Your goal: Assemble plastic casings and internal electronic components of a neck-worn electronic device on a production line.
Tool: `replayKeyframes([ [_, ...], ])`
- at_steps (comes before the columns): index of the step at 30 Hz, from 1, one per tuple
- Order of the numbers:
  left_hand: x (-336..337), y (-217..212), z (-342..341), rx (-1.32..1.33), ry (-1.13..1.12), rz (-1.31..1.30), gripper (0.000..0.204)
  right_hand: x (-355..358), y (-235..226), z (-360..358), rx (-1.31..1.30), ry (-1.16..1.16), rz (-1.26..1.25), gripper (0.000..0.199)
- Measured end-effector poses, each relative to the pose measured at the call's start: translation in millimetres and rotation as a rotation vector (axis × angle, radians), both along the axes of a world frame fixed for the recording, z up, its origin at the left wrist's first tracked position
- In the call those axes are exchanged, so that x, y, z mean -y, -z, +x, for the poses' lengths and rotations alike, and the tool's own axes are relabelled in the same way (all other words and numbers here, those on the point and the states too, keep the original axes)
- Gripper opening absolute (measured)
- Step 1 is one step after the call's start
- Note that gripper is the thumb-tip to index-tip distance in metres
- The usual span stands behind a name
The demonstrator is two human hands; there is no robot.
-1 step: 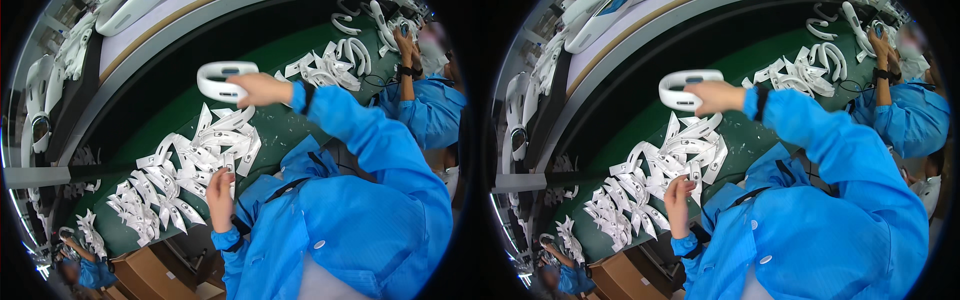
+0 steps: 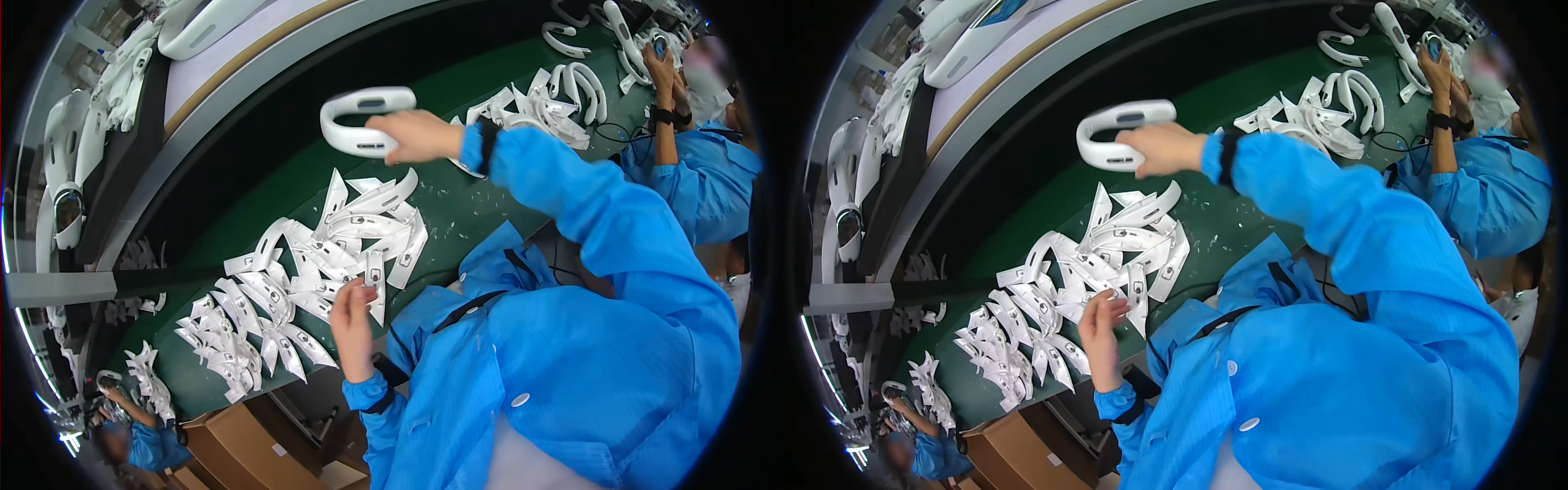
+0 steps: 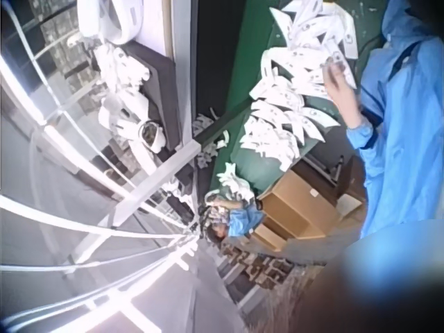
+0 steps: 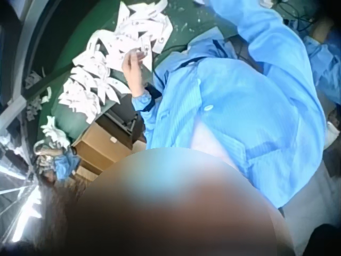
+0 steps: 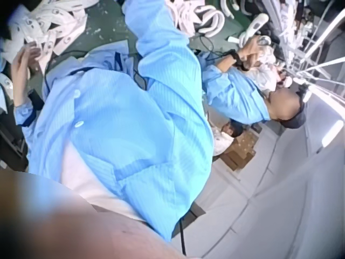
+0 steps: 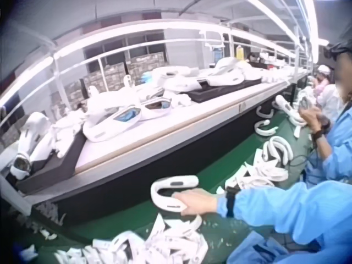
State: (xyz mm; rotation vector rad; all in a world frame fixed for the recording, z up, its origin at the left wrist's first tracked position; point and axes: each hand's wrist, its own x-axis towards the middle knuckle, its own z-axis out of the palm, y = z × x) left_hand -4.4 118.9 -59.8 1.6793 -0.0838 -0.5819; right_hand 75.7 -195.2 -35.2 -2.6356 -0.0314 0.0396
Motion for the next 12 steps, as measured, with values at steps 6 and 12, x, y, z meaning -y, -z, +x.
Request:
replayKeyframes([
  [6,-42,-7,4,0.027,-0.191,0.036,0.033,42,87,81,0.056,0.279,-0.399,0.047],
  [12,-89,28,3,-0.085,-0.417,0.034,0.034,25,101,79,-0.203,0.131,-0.13,0.048],
])
